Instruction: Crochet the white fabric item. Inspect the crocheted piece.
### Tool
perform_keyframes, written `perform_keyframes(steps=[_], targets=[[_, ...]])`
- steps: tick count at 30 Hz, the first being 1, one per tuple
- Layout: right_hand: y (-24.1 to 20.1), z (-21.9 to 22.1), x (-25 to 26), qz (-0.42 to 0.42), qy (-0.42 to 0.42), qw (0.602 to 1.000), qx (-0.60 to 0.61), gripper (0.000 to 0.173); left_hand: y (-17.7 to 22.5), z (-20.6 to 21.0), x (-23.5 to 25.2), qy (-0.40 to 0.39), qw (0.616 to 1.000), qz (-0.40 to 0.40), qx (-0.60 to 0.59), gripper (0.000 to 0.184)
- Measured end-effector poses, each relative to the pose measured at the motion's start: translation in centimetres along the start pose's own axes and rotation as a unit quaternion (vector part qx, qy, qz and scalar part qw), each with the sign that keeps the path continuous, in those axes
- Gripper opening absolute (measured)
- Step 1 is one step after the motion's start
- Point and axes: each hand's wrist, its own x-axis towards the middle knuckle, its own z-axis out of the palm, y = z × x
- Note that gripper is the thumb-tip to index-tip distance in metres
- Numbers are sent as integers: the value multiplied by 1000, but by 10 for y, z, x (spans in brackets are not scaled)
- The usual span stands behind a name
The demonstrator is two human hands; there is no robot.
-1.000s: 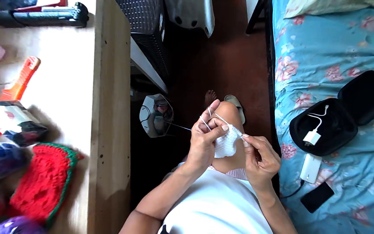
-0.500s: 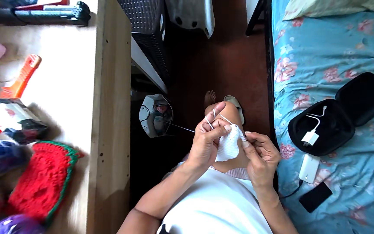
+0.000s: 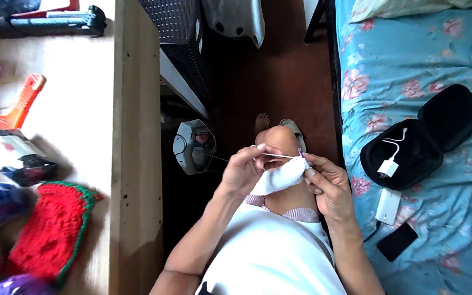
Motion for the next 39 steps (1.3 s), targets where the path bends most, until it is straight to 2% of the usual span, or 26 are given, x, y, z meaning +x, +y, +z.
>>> perform_keyframes(steps=[3, 5, 7, 8, 12, 16, 19, 22, 25, 28, 30, 32, 34, 36, 37, 38, 39], targets=[[2, -1, -1, 18, -7, 1000, 7, 27, 3, -10, 0, -72, 996, 26, -51, 25], [3, 2, -2, 19, -1, 1000, 3, 26, 2, -3, -1, -91, 995, 41, -8, 40], [3, 6, -3, 6, 13, 1000, -19, 27, 2, 12, -1, -68, 992, 46, 90, 67], [4, 8, -4, -10, 21, 999, -40, 27, 1, 18, -1, -54, 988, 54, 138, 75], [7, 10, -7, -112, 53, 974, -190, 27, -5, 32, 2, 10, 967, 100, 235, 78], [12, 11, -8, -174, 77, 926, -327, 27, -13, 36, 2, 63, 969, 109, 213, 79], [14, 10, -7, -191, 82, 907, -365, 26, -16, 37, 0, 75, 967, 120, 214, 79], [13, 10, -6, -177, 79, 929, -315, 25, -20, 37, -1, 85, 958, 161, 222, 75], [10, 15, -8, -68, 92, 985, -125, 27, -25, 39, 0, 107, 955, 192, 198, 72], [11, 23, -9, 28, 125, 991, 39, 25, -30, 41, 2, 122, 959, 190, 169, 70], [13, 23, -10, 30, 127, 991, 35, 24, -31, 40, 3, 127, 964, 172, 158, 70], [15, 17, -11, -45, 104, 989, -91, 24, -28, 39, 2, 117, 963, 157, 184, 72], [15, 11, -12, -159, 80, 944, -279, 20, -27, 38, -1, 88, 936, 197, 278, 72], [11, 10, -11, -236, 80, 874, -418, 20, -33, 35, -2, 60, 866, 310, 388, 64], [8, 11, -10, -252, 82, 851, -454, 21, -37, 32, -1, 54, 826, 364, 427, 57], [4, 14, -10, -254, 83, 844, -466, 21, -41, 30, 0, 53, 791, 408, 453, 49], [1, 17, -9, -242, 82, 854, -453, 20, -46, 28, 1, 57, 767, 440, 464, 41]])
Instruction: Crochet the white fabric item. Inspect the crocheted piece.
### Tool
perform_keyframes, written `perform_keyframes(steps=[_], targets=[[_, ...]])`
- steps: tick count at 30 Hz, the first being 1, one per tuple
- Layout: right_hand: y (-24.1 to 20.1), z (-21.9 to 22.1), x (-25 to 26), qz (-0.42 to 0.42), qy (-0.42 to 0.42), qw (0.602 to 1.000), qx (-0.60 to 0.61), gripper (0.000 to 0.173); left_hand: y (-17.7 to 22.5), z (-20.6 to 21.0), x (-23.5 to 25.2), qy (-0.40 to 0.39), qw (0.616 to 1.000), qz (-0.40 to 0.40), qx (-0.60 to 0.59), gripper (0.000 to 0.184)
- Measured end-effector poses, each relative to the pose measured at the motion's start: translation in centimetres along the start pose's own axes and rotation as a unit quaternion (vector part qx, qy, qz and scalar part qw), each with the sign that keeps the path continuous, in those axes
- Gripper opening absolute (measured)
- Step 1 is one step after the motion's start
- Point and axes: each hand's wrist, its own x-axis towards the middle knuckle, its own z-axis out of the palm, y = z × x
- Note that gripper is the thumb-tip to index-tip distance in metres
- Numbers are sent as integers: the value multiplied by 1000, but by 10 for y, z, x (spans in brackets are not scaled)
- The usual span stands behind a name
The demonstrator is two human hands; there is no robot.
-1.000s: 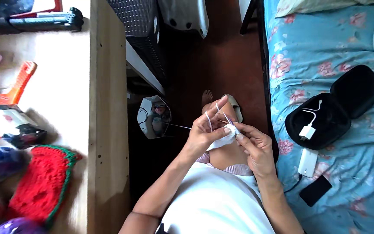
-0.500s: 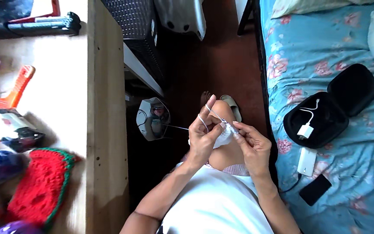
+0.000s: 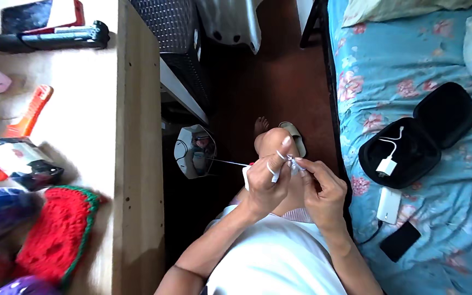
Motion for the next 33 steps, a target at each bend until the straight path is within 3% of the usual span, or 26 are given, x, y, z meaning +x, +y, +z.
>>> perform_keyframes(steps=[3, 5, 6, 8, 11, 16, 18, 21, 23, 29, 33], targets=[[-8, 0, 5, 126, -22, 970, 205, 23, -6, 4, -6, 32, 999, 27, -11, 30], [-10, 4, 5, 217, 1, 915, 340, 25, -2, 6, -3, 52, 995, -17, -86, 36], [-10, 7, 2, 225, 16, 908, 352, 24, 3, 7, 0, 64, 988, -56, -131, 43], [-10, 13, -4, 177, 43, 941, 286, 23, 10, 8, 3, 89, 969, -132, -191, 52], [-3, 18, -10, 65, 78, 989, 110, 16, 12, 8, 7, 100, 954, -179, -219, 58], [3, 15, -12, -24, 88, 994, -54, 16, 12, 2, 14, 83, 955, -189, -213, 63], [8, 13, -11, -30, 79, 996, -30, 16, 12, -2, 17, 58, 960, -187, -199, 70], [11, 5, -7, 30, 25, 992, 124, 11, 13, -6, 18, 30, 949, -226, -217, 82], [11, 1, -5, 64, 3, 980, 190, 11, 14, -7, 17, 13, 944, -244, -222, 80], [7, -2, -3, 107, 11, 968, 227, 13, 16, -8, 17, 0, 942, -249, -225, 81], [4, -3, -5, 143, 10, 952, 270, 17, 20, -6, 17, 15, 918, -295, -263, 75]])
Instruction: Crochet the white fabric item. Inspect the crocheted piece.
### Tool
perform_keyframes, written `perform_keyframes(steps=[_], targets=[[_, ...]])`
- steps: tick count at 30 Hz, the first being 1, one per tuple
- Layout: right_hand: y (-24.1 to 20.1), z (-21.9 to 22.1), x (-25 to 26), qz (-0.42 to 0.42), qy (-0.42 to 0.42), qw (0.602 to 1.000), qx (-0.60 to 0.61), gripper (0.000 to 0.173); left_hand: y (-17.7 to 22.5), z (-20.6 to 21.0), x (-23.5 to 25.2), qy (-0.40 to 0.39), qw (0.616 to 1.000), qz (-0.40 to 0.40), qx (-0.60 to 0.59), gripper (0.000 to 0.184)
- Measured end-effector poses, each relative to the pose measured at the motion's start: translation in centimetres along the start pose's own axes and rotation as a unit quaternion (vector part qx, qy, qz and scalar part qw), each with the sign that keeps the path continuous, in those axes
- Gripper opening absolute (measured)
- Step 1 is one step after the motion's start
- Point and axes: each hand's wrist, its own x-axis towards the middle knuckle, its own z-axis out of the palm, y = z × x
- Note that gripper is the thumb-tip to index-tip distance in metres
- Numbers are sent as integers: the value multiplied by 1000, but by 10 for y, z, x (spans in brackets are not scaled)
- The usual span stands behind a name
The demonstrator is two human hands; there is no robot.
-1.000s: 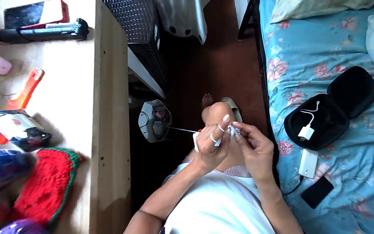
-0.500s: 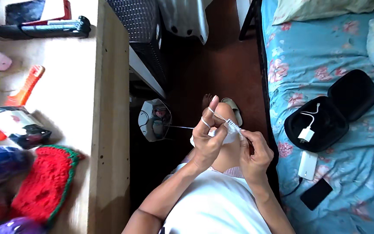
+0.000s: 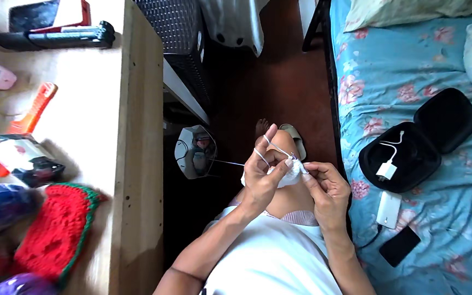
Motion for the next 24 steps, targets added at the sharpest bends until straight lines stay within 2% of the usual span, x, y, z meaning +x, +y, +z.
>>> perform_keyframes(steps=[4, 8, 14, 24], targets=[[0, -1, -4, -7, 4, 1000, -21, 17, -1, 1, -1, 28, 998, -51, -27, 48], [1, -5, -7, -74, 9, 992, -102, 15, 0, 1, -1, 38, 999, -29, -25, 30], [4, -8, -5, -192, 41, 945, -262, 18, 2, 1, 0, 42, 998, -34, -26, 23], [-9, -5, -4, -230, 58, 877, -418, 21, 0, 0, 1, 41, 997, -52, -36, 22]])
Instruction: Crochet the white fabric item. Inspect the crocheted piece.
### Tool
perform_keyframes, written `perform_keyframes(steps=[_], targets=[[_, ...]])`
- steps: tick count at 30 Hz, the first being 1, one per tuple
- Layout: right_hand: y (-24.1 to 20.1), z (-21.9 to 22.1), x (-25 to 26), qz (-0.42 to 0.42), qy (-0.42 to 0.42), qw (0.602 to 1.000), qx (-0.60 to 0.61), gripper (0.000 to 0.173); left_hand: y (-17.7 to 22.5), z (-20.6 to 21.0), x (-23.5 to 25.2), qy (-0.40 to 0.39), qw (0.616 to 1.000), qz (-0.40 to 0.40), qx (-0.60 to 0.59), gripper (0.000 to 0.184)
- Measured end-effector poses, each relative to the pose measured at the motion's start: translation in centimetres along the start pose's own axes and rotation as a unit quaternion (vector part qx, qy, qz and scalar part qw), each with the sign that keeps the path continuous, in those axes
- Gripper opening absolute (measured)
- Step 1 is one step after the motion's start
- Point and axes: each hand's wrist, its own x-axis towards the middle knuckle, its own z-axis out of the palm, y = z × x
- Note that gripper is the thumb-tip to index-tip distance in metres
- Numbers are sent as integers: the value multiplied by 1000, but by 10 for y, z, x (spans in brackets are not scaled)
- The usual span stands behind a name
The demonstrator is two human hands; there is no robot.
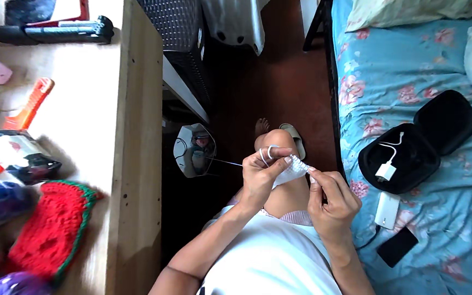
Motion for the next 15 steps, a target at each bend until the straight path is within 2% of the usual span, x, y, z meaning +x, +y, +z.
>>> perform_keyframes(steps=[6, 12, 15], targets=[[-6, -4, 3, 8, -14, 999, -29, 21, -2, 1, -1, 0, 1000, 19, 9, 22], [-12, -9, 5, 16, -23, 998, -56, 21, -5, 1, -4, -11, 992, 92, 81, 20], [-14, -9, 5, 19, -25, 998, -56, 21, -6, 0, -4, -17, 989, 105, 98, 20]])
